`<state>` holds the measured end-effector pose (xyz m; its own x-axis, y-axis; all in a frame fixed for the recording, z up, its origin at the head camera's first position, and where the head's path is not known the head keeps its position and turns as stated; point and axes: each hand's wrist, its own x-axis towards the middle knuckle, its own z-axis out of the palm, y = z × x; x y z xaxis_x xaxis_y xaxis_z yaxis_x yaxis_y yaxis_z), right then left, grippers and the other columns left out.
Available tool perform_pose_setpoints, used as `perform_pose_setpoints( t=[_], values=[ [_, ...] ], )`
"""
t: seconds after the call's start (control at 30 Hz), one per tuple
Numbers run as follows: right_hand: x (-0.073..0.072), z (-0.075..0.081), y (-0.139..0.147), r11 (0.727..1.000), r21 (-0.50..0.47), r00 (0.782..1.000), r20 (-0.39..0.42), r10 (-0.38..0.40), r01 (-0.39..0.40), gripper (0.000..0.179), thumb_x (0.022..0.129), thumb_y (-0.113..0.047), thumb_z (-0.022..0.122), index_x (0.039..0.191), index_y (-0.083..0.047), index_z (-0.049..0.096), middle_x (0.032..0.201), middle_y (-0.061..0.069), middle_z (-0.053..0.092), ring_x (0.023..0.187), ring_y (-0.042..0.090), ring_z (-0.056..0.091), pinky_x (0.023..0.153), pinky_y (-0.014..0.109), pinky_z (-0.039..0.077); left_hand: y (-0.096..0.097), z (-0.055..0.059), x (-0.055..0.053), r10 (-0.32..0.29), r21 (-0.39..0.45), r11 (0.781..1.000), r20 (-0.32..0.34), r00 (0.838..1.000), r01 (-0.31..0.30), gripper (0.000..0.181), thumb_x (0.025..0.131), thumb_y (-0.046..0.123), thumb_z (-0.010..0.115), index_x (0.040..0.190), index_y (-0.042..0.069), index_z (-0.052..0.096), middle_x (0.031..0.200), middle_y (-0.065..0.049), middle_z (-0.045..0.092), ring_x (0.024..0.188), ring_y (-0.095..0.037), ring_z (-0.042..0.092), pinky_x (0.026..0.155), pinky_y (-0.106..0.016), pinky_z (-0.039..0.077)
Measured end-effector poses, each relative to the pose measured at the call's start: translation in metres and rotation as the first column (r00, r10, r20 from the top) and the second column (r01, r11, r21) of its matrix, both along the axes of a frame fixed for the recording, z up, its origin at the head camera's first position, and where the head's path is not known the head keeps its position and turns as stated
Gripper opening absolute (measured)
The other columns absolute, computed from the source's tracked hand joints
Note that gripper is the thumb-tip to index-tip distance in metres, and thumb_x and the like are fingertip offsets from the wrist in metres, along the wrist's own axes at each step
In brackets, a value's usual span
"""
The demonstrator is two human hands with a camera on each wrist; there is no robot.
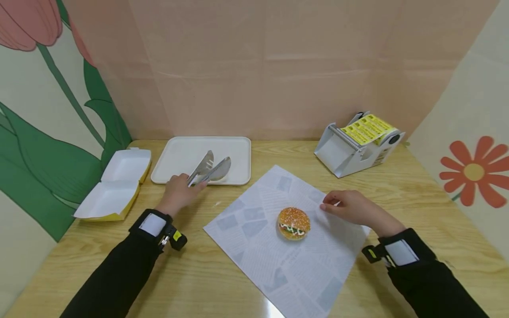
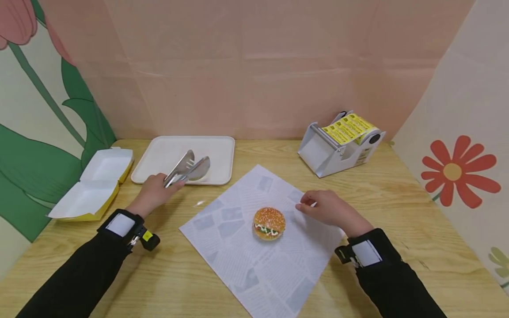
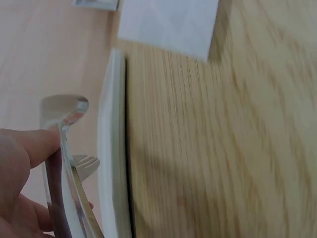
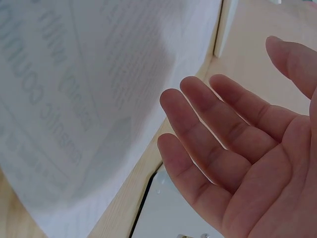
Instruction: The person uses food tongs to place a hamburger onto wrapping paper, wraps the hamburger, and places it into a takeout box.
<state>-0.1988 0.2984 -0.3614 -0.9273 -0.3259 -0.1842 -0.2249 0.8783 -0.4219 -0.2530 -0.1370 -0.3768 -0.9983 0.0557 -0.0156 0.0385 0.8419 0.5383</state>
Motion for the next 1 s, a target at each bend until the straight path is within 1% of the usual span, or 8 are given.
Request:
perform_pose_setpoints(
  t=[0.17, 0.3, 0.47, 0.7, 0.77, 0.87, 0.93, 1.0],
  values=[
    [-0.001, 0.000, -0.002, 1.000, -0.006, 1.000, 0.004, -0.004, 0.004, 0.033, 0.096, -0.034, 0.059, 0.108, -0.004, 0.066, 0.106, 0.012, 0.067, 0.093, 0.026, 0.062, 0.075, 0.041, 0.053, -0.017, -0.004, -0.006, 0.082, -0.051, 0.995, 0.022, 0.996, -0.081, 0.065, 0.094, 0.046, 0.058, 0.114, -0.016, 0.054, 0.106, -0.032, 0.052, 0.096, -0.041, 0.052, 0.076, -0.047, 0.044],
    [-0.002, 0.000, -0.004, 1.000, -0.005, 1.000, 0.004, -0.005, 0.005, 0.034, 0.096, -0.035, 0.059, 0.108, -0.004, 0.066, 0.106, 0.012, 0.068, 0.093, 0.026, 0.063, 0.076, 0.041, 0.052, -0.024, -0.007, -0.007, 0.135, -0.053, 0.990, 0.039, 0.990, -0.133, 0.069, 0.093, 0.046, 0.060, 0.116, -0.019, 0.051, 0.110, -0.036, 0.049, 0.101, -0.045, 0.050, 0.078, -0.051, 0.044],
    [-0.004, -0.001, -0.007, 1.000, -0.002, 1.000, 0.002, -0.008, 0.008, 0.034, 0.096, -0.035, 0.060, 0.109, -0.004, 0.066, 0.106, 0.012, 0.067, 0.093, 0.026, 0.062, 0.077, 0.042, 0.052, -0.029, -0.009, -0.007, 0.163, -0.045, 0.986, 0.033, 0.986, -0.162, 0.072, 0.091, 0.045, 0.062, 0.118, -0.020, 0.049, 0.114, -0.040, 0.046, 0.109, -0.053, 0.045, 0.084, -0.058, 0.043],
    [-0.006, -0.001, -0.009, 1.000, -0.004, 1.000, 0.012, -0.011, 0.011, 0.034, 0.096, -0.035, 0.060, 0.109, -0.004, 0.066, 0.107, 0.011, 0.067, 0.093, 0.025, 0.062, 0.076, 0.041, 0.052, -0.029, -0.009, -0.006, 0.180, -0.055, 0.983, 0.037, 0.983, -0.178, 0.079, 0.089, 0.049, 0.063, 0.120, -0.020, 0.044, 0.116, -0.040, 0.045, 0.112, -0.054, 0.042, 0.087, -0.060, 0.041],
    [-0.006, -0.002, -0.009, 1.000, -0.006, 1.000, 0.008, -0.007, 0.007, 0.034, 0.096, -0.035, 0.060, 0.109, -0.004, 0.066, 0.106, 0.012, 0.067, 0.093, 0.025, 0.062, 0.076, 0.041, 0.052, -0.027, -0.007, -0.004, 0.178, -0.060, 0.983, 0.020, 0.984, -0.176, 0.086, 0.088, 0.051, 0.064, 0.127, -0.020, 0.038, 0.121, -0.042, 0.040, 0.115, -0.055, 0.036, 0.090, -0.061, 0.037],
    [-0.009, -0.002, -0.010, 1.000, 0.001, 1.000, -0.018, 0.014, -0.014, 0.033, 0.096, -0.033, 0.060, 0.108, -0.003, 0.067, 0.105, 0.011, 0.068, 0.092, 0.025, 0.063, 0.075, 0.041, 0.053, -0.018, 0.000, -0.004, 0.160, -0.052, 0.985, -0.056, 0.985, -0.163, 0.089, 0.086, 0.048, 0.068, 0.137, -0.016, 0.032, 0.130, -0.040, 0.032, 0.120, -0.054, 0.028, 0.092, -0.064, 0.031],
    [-0.014, -0.002, -0.010, 0.999, 0.008, 0.998, -0.044, 0.036, -0.036, 0.031, 0.095, -0.032, 0.061, 0.105, -0.002, 0.067, 0.101, 0.010, 0.069, 0.090, 0.024, 0.063, 0.075, 0.041, 0.052, -0.007, 0.007, -0.006, 0.123, -0.044, 0.991, -0.117, 0.986, -0.129, 0.085, 0.085, 0.043, 0.071, 0.140, -0.010, 0.034, 0.134, -0.038, 0.031, 0.122, -0.052, 0.027, 0.093, -0.064, 0.030],
    [-0.021, -0.002, -0.011, 0.999, 0.018, 0.998, -0.047, 0.045, -0.044, 0.031, 0.095, -0.031, 0.062, 0.103, -0.002, 0.067, 0.097, 0.008, 0.069, 0.086, 0.022, 0.062, 0.072, 0.039, 0.052, 0.009, 0.014, -0.009, 0.053, -0.059, 0.996, -0.162, 0.985, -0.063, 0.072, 0.086, 0.036, 0.072, 0.137, -0.006, 0.043, 0.134, -0.034, 0.035, 0.122, -0.050, 0.031, 0.093, -0.063, 0.034]
  ],
)
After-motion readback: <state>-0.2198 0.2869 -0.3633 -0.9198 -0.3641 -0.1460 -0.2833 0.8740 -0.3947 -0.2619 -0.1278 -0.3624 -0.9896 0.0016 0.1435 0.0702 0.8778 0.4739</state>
